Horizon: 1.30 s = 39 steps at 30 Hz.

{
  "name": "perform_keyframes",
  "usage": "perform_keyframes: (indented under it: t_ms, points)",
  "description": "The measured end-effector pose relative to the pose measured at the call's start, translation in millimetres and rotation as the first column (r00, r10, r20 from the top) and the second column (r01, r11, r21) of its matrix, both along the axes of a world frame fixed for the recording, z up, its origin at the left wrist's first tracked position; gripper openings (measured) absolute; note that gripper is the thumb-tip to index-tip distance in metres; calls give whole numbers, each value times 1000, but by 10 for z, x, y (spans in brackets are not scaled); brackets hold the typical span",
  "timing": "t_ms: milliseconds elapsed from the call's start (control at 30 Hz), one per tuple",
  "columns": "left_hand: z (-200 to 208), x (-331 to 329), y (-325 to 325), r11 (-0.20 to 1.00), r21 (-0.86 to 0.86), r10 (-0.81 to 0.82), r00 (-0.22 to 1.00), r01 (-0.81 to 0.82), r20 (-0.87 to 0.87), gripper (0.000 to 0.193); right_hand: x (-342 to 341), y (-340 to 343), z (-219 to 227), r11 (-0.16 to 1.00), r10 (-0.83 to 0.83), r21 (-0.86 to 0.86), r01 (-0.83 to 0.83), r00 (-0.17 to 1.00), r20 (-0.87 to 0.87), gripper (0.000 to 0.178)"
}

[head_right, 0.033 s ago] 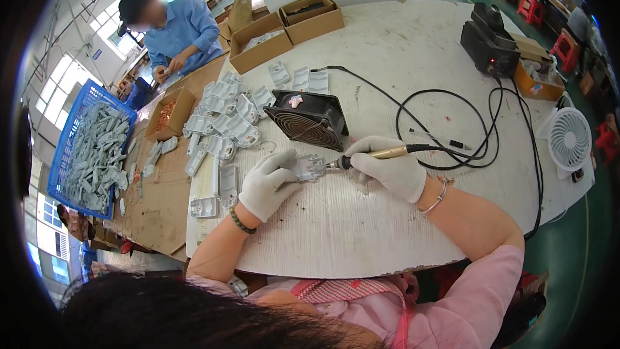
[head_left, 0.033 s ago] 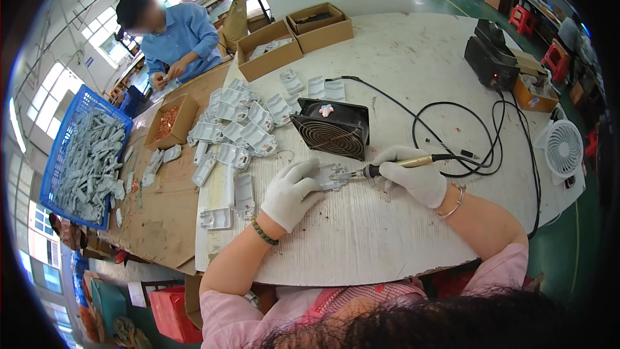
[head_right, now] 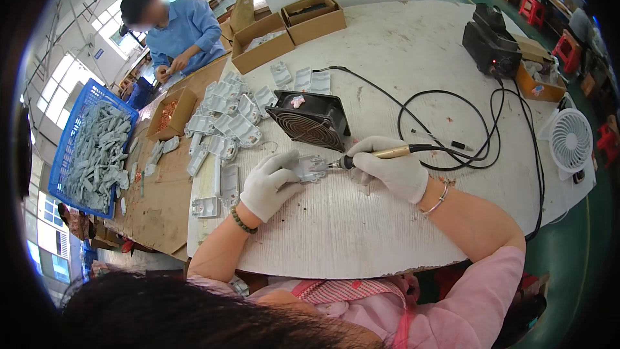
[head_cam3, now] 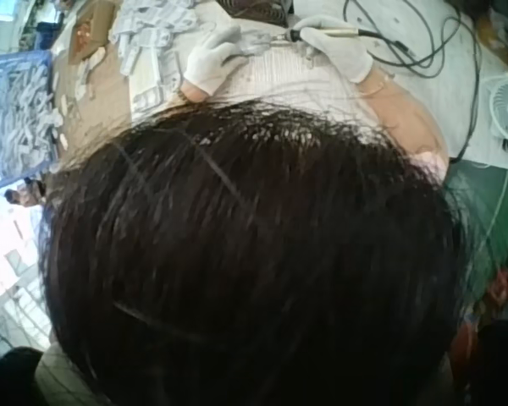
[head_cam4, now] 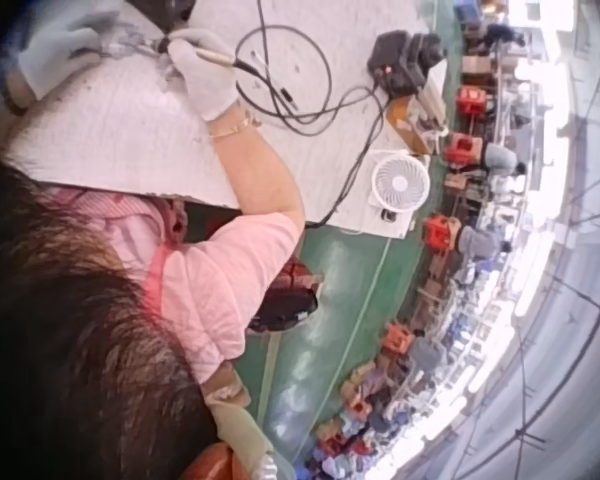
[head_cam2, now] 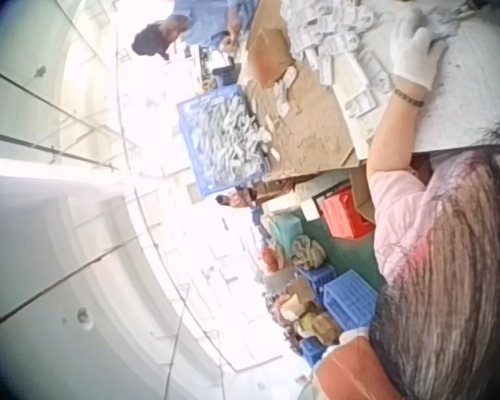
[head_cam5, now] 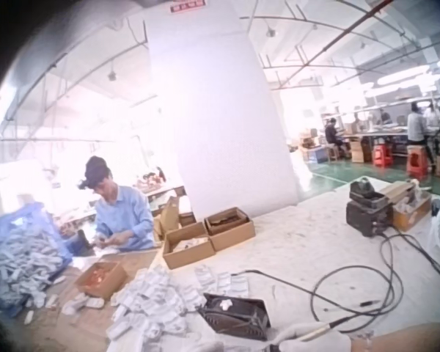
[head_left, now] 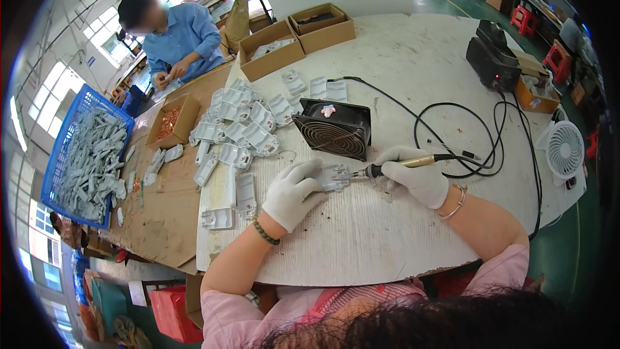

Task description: The person solders metal components inside plastic housings using a soldering iron, picking up and positioning each housing by hand.

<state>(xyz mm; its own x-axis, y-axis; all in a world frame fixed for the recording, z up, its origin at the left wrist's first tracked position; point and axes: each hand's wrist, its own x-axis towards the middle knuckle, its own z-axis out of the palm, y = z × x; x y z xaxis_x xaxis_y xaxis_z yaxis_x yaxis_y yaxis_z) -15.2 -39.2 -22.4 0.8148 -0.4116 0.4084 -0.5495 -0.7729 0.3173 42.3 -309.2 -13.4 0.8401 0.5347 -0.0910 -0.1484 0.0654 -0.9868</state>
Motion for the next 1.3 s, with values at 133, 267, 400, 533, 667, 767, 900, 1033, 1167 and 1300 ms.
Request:
perform_keyframes:
  t_ms: [133, 267, 400, 533, 667, 767, 900, 1033, 1167, 1300]
  points:
    - [44, 56, 90, 995, 5, 94, 988, -95, 119, 33, 38, -39, -66, 995, -78, 66, 81, 996, -45, 18]
    - [-56, 169, 378, 855, 115, 484, 857, -506, 175, 40, 29, -31, -75, 992, -83, 89, 85, 996, -29, 20]
    - [-84, 219, 576, 761, 228, 582, 795, -607, 170, 45, 44, -22, -94, 992, -71, 99, 72, 997, -19, 20]
    - [-9, 229, 541, 794, 219, 563, 822, -567, 86, 47, 71, -41, -128, 991, -77, 113, 78, 997, -10, 21]
    - [8, 215, 521, 796, 96, 592, 802, -598, 83, 41, 67, -23, -98, 991, -77, 104, 80, 997, -29, 21]
    - [-28, 222, 562, 794, 146, 558, 802, -591, 211, 27, 63, -16, -99, 990, -96, 99, 101, 994, -50, 21]
    - [-4, 223, 550, 819, 154, 527, 831, -552, 178, 14, 32, -15, -118, 987, -90, 134, 92, 996, -18, 21]
    - [20, 181, 463, 862, 53, 495, 859, -505, 134, 17, 53, -25, -118, 980, -82, 177, 95, 994, -75, 20]
    - [86, 56, 266, 924, -158, 340, 937, -349, -80, 17, 47, -34, -140, 964, -77, 246, 96, 993, -87, 20]
    - [150, -89, 0, 954, -244, 139, 978, -175, -158, 17, 82, -87, -191, 961, -59, 268, 75, 996, -68, 22]
